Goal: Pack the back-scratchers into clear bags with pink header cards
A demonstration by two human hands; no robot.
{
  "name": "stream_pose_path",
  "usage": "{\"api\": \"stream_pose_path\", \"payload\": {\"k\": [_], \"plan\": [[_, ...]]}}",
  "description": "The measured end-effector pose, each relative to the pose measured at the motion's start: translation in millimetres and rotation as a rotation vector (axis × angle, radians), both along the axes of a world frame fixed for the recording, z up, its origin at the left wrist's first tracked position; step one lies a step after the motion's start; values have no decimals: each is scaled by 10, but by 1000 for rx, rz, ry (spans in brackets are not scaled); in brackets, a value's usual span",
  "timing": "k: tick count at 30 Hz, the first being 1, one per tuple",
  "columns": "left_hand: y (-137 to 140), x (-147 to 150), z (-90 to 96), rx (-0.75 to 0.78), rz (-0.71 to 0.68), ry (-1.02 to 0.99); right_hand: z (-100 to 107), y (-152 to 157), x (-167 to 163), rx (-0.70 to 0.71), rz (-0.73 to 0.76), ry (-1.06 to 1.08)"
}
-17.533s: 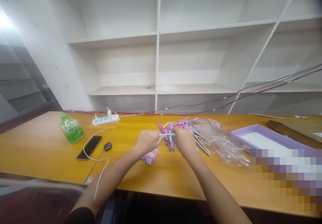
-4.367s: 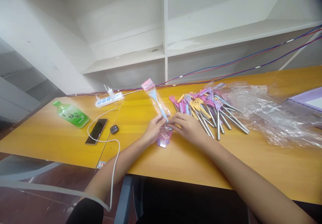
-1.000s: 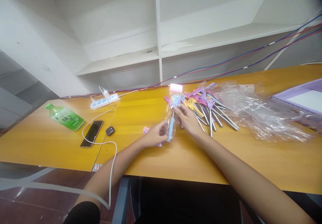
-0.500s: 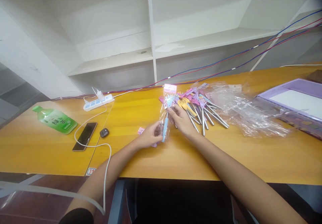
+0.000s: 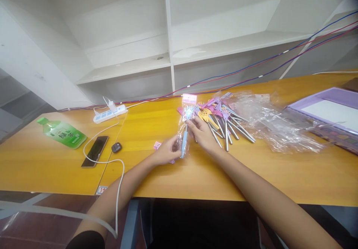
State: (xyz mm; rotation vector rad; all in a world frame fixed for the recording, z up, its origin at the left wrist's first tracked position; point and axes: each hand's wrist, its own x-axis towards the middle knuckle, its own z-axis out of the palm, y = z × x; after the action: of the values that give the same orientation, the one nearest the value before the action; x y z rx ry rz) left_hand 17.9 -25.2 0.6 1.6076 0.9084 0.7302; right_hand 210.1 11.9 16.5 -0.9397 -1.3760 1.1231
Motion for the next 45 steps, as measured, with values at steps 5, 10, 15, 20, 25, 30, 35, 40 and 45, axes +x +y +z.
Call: {"api": "stream_pose_path", "payload": {"k": [5, 10, 15, 20, 25, 30, 35, 40, 45], "plan": [[-1, -2, -2, 13, -1, 8, -4, 0, -3, -10, -14, -7], [-7, 1, 14, 28, -13, 19, -3, -2, -7, -8, -15, -10], [-6, -9, 7, 16, -8, 71, 0, -5, -10, -3, -7, -8], [-3, -13, -14, 20, 4, 61, -7, -7, -15, -8, -15, -8], [-1, -19, -24, 17, 0, 54, -14, 4, -13, 3, -8, -7], [1, -24, -49, 7, 2, 49, -25, 3, -19, -5, -8, -11], [0, -30, -21, 4, -17, 64, -28, 15, -6, -12, -12, 7], [88, -81, 97, 106, 158, -121, 10, -18, -7, -116, 332, 70], [240, -128, 91, 40, 399, -297, -43, -225, -208, -280, 651, 18]]}}
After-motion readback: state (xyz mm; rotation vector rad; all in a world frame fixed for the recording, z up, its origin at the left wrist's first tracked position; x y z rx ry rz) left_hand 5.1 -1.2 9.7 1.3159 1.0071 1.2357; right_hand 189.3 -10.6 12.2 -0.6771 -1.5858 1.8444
